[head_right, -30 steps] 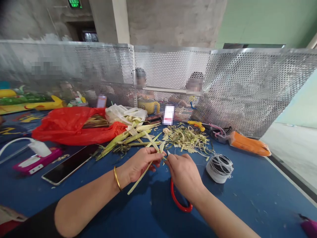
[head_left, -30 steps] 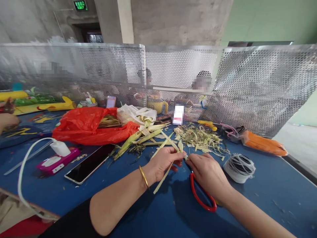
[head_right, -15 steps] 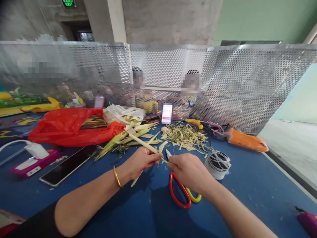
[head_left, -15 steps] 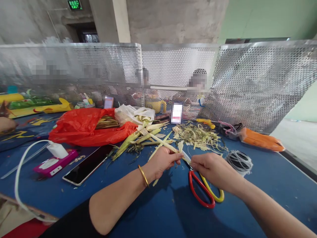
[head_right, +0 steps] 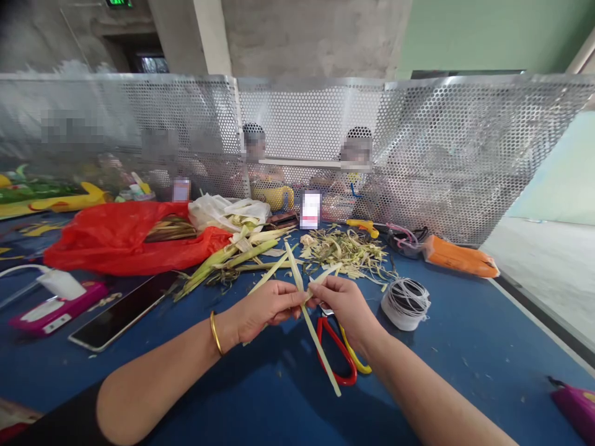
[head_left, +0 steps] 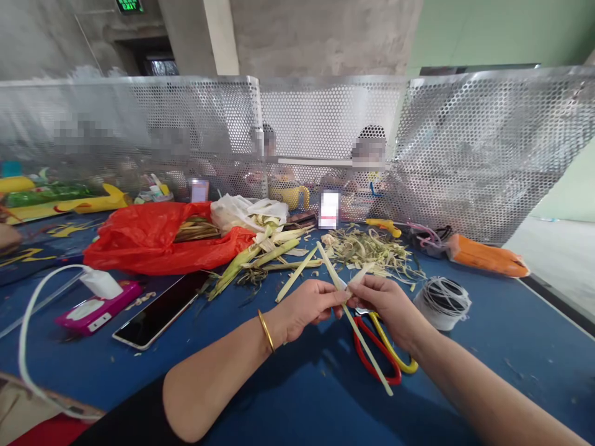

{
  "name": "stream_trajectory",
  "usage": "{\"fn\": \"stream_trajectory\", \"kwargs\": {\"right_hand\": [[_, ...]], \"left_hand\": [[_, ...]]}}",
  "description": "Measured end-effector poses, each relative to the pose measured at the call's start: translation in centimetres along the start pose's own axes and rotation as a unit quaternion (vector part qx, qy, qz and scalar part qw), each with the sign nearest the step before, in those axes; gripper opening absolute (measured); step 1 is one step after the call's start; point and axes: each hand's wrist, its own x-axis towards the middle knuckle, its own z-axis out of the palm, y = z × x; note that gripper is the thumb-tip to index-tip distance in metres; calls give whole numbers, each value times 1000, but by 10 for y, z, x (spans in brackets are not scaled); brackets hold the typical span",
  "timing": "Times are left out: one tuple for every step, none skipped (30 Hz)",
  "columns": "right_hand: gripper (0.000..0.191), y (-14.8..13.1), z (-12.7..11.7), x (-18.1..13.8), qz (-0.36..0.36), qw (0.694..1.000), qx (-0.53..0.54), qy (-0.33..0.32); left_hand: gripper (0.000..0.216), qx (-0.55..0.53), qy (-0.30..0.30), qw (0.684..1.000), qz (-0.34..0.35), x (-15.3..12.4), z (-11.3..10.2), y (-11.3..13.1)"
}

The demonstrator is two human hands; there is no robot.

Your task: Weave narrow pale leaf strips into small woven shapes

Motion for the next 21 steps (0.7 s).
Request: {"fn": "stream_trajectory", "kwargs": {"right_hand": [[35, 1, 1, -1, -3, 1000, 16, 9], [35, 2, 2, -1, -5, 999, 27, 17], [36, 3, 3, -2, -6, 999, 34, 27], [36, 5, 4, -3, -6, 998, 38, 39], [36, 6, 5, -3, -6, 998, 41, 53], [36, 8, 6, -3, -8, 997, 42, 69], [36, 9, 7, -3, -11, 995, 43, 85], [37, 11, 8, -2, -13, 994, 43, 100], [37, 13, 9, -1, -16, 992, 42, 115], [38, 14, 9, 0, -16, 991, 40, 124], [39, 13, 9, 1, -11, 992, 33, 121], [40, 12, 7, 2, -2, 994, 17, 104], [42, 9, 4, 2, 9, 997, -17, 81], [45, 5, 1, 2, 14, 995, -74, 69], [49, 1, -3, 1, 8, 986, -150, 76], [53, -5, -6, -1, -16, 965, -241, 106], [54, -10, -10, -3, -60, 929, -328, 161], [53, -15, -12, -5, -113, 889, -393, 207], [50, -18, -13, -7, -160, 861, -428, 221], [43, -21, -13, -9, -199, 849, -440, 212], [36, -22, -12, -10, -221, 855, -433, 180]], "left_hand": [[37, 5, 7, 1000, 1, 0, 1, 0], [35, 5, 13, 1000, -1, 0, 3, -1], [33, 3, 17, 1000, -3, 0, 4, -1], [30, 0, 20, 1000, -4, 0, 4, -1], [27, -2, 18, 1000, -3, 1, 5, -1], [25, -1, 15, 1000, -1, 1, 5, -1], [23, 0, 11, 1000, 2, 1, 4, -2], [21, 2, 8, 1000, 6, 2, 4, -2], [21, 4, 5, 1000, 8, 2, 3, -2], [20, 6, 1, 1000, 10, 2, 2, -3], [21, 8, -1, 1000, 11, 1, 2, -3], [22, 9, -3, 1000, 9, 1, 2, -3], [24, 9, -8, 1000, 7, 1, 1, -3], [27, 7, -13, 1000, 4, 0, 1, -4], [30, 5, -17, 1000, 1, 0, 1, -3], [33, 2, -21, 1000, -3, 0, 1, -3], [36, 0, -23, 1000, -6, -1, 1, -3], [39, 1, -24, 1000, -8, -1, 1, -3], [40, 3, -25, 1000, -10, -1, 2, -2], [40, 6, -24, 1000, -11, -1, 2, -2], [39, 10, -24, 1000, -12, -1, 3, -2]]}}
